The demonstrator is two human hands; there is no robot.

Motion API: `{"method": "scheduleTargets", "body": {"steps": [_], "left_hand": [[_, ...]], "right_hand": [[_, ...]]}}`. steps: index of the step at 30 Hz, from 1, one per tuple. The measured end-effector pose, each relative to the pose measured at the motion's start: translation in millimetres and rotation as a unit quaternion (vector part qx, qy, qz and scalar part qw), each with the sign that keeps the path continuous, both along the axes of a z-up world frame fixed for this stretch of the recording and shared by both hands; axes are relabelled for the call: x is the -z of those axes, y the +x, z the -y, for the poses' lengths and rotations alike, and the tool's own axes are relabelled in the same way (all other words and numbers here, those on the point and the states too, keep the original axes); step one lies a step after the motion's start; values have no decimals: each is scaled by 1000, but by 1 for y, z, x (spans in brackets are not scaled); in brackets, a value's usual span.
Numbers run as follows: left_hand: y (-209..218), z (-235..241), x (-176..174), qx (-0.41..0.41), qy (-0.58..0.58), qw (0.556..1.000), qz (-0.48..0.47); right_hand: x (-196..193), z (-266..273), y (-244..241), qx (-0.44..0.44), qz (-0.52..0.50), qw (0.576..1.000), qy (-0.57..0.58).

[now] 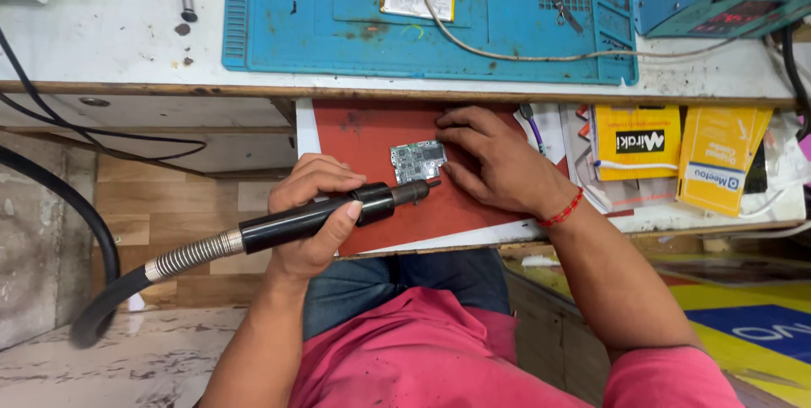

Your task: The person uses a hot air gun to apply heat to a small circuit board placed on a red mat. They hold the board steady with one hand while directing the hot air with the other, focusing on specific components.

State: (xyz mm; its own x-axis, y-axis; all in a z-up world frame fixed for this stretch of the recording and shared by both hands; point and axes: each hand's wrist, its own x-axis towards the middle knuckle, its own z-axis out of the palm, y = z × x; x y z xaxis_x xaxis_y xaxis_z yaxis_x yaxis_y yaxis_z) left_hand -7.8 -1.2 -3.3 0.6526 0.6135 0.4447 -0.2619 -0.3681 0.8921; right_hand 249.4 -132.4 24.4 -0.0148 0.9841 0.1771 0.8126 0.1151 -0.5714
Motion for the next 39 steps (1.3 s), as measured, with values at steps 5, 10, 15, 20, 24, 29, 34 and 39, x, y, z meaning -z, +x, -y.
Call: {"method": "scheduleTargets", "body": {"steps": [5,10,15,20,24,29,34,39], "left_hand": [[4,-1,-5,-56,-26,998,3],[-1,6,1,-90,-26,995,-41],[8,5,-1,-38,86,995,-27],[4,6,2,-85,9,996,-27],[4,7,7,-96,-5,995,-23],[4,5,8,-103,-73,992,5],[0,5,11,-78,-30,997,0],[4,3,7,-53,41,998,-13]], "right_hand": [[-3,-3,0,7,-8,1000,-7],[6,1,3,-10,3,1000,12],[2,1,3,-7,9,1000,9],[6,1,2,-16,17,999,28],[7,2,5,-17,13,999,27],[2,-2,4,-15,3,999,28],[5,-1,4,-13,21,999,27],[6,-2,8,-12,21,999,23]]}}
